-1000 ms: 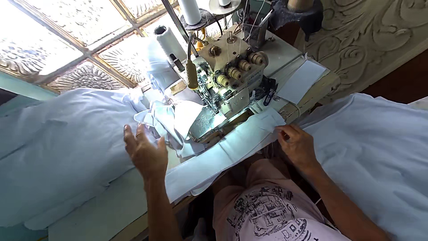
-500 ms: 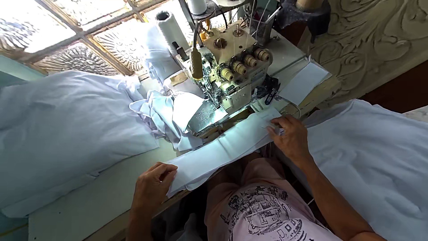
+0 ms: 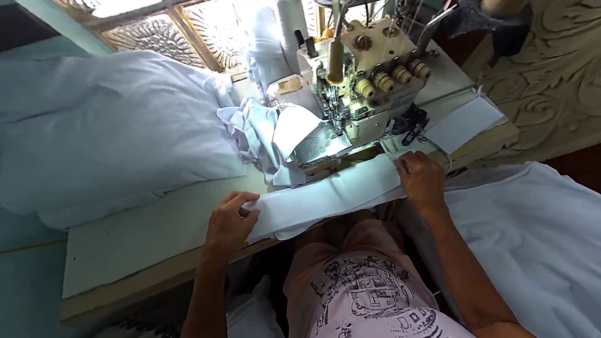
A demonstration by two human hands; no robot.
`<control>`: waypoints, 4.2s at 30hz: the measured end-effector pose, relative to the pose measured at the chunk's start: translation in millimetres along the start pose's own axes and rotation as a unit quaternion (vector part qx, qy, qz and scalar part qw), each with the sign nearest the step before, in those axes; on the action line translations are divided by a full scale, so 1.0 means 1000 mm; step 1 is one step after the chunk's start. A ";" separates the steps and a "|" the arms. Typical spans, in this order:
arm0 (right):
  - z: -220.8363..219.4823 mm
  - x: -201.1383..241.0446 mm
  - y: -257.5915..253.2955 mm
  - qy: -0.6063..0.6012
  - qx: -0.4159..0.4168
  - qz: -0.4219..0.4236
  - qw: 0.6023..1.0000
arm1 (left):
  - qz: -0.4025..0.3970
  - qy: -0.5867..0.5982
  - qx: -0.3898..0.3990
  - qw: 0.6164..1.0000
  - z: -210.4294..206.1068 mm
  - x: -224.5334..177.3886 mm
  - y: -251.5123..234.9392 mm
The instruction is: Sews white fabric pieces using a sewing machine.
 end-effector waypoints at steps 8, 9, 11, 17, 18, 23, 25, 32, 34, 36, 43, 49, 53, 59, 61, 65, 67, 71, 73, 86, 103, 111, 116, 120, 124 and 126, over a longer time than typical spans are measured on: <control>0.111 -0.053 -0.008 -0.113 -0.198 -0.081 0.970 | 0.011 -0.003 0.035 0.999 0.002 0.002 -0.008; 0.124 -0.057 -0.005 -0.128 -0.243 -0.081 0.958 | 0.007 0.005 0.034 0.999 0.002 0.004 -0.008; 0.137 -0.061 -0.002 -0.152 -0.320 -0.061 0.933 | 0.005 0.027 0.027 0.999 0.001 0.008 -0.008; 0.129 -0.048 -0.003 -0.148 -0.278 -0.081 0.946 | -0.019 0.076 -0.023 0.997 0.004 0.034 0.004; 0.126 -0.045 -0.004 -0.144 -0.254 -0.089 0.952 | -0.012 0.094 -0.022 0.995 0.007 0.040 0.007; 0.087 -0.025 -0.007 -0.184 -0.100 -0.096 0.973 | 0.010 0.284 -0.056 0.957 0.036 0.084 0.025; 0.060 -0.005 -0.003 -0.235 -0.014 -0.094 0.967 | 0.032 0.341 -0.118 0.932 0.063 0.107 0.033; -0.018 0.078 0.013 -0.395 0.131 -0.091 0.905 | 0.031 0.292 -0.352 0.889 0.158 0.082 0.064; -0.024 0.083 0.013 -0.397 0.134 -0.108 0.901 | -0.003 0.299 -0.344 0.890 0.156 0.045 0.057; -0.024 0.083 0.013 -0.393 0.126 -0.109 0.904 | -0.114 0.295 -0.268 0.910 0.136 0.000 0.038; -0.025 0.084 0.017 -0.409 0.112 -0.044 0.905 | -0.196 0.143 0.136 0.961 -0.051 -0.107 -0.015; -0.028 0.090 0.022 -0.397 0.089 -0.004 0.914 | -0.157 0.107 0.090 0.978 -0.079 -0.105 -0.027; -0.026 0.098 0.024 -0.363 0.071 0.035 0.929 | -0.201 0.121 0.035 0.971 -0.068 -0.108 -0.021; 0.002 0.114 0.030 -0.346 -0.025 0.157 0.925 | -0.262 0.156 -0.018 0.952 -0.024 -0.121 -0.019; 0.007 0.119 0.031 -0.372 -0.039 0.166 0.913 | -0.272 0.184 0.012 0.944 -0.017 -0.125 -0.022; 0.007 0.130 0.033 -0.406 -0.065 0.171 0.895 | -0.263 0.232 0.086 0.933 -0.019 -0.122 -0.028; 0.006 0.134 0.034 -0.418 -0.066 0.165 0.891 | -0.246 0.267 0.091 0.927 -0.020 -0.118 -0.029; 0.003 0.135 0.032 -0.452 -0.024 0.150 0.879 | -0.190 0.355 0.075 0.912 -0.016 -0.114 -0.028; 0.002 0.135 0.032 -0.464 -0.001 0.140 0.875 | -0.182 0.378 0.062 0.906 -0.012 -0.112 -0.028; 0.002 0.135 0.028 -0.446 0.002 0.115 0.888 | -0.239 0.291 -0.006 0.926 -0.017 -0.123 -0.018; 0.004 0.124 0.029 -0.452 0.001 0.105 0.886 | -0.186 0.509 0.029 0.840 -0.019 -0.102 -0.035; 0.004 0.125 0.016 -0.360 -0.054 0.095 0.926 | -0.199 0.334 -0.097 0.916 -0.030 -0.119 -0.059; 0.007 0.119 -0.012 -0.259 -0.078 0.084 0.959 | -0.205 0.140 -0.177 0.952 -0.040 -0.145 -0.104; 0.005 0.108 -0.024 -0.229 -0.069 0.053 0.969 | -0.232 0.007 -0.161 0.959 -0.056 -0.162 -0.121; 0.001 0.102 -0.022 -0.234 -0.065 0.038 0.969 | -0.241 -0.117 -0.163 0.949 -0.064 -0.171 -0.109; 0.002 0.101 -0.018 -0.249 -0.055 0.027 0.967 | -0.242 -0.149 -0.151 0.947 -0.068 -0.172 -0.092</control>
Point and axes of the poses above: each hand's wrist, its own y-axis away from the middle knuckle, its own z-axis out of the back of the hand, x = y × z, the point moved 5 cm from there along -y, towards the middle knuckle, and after that the axes turned 1 degree about x, right-handed, at the moved point
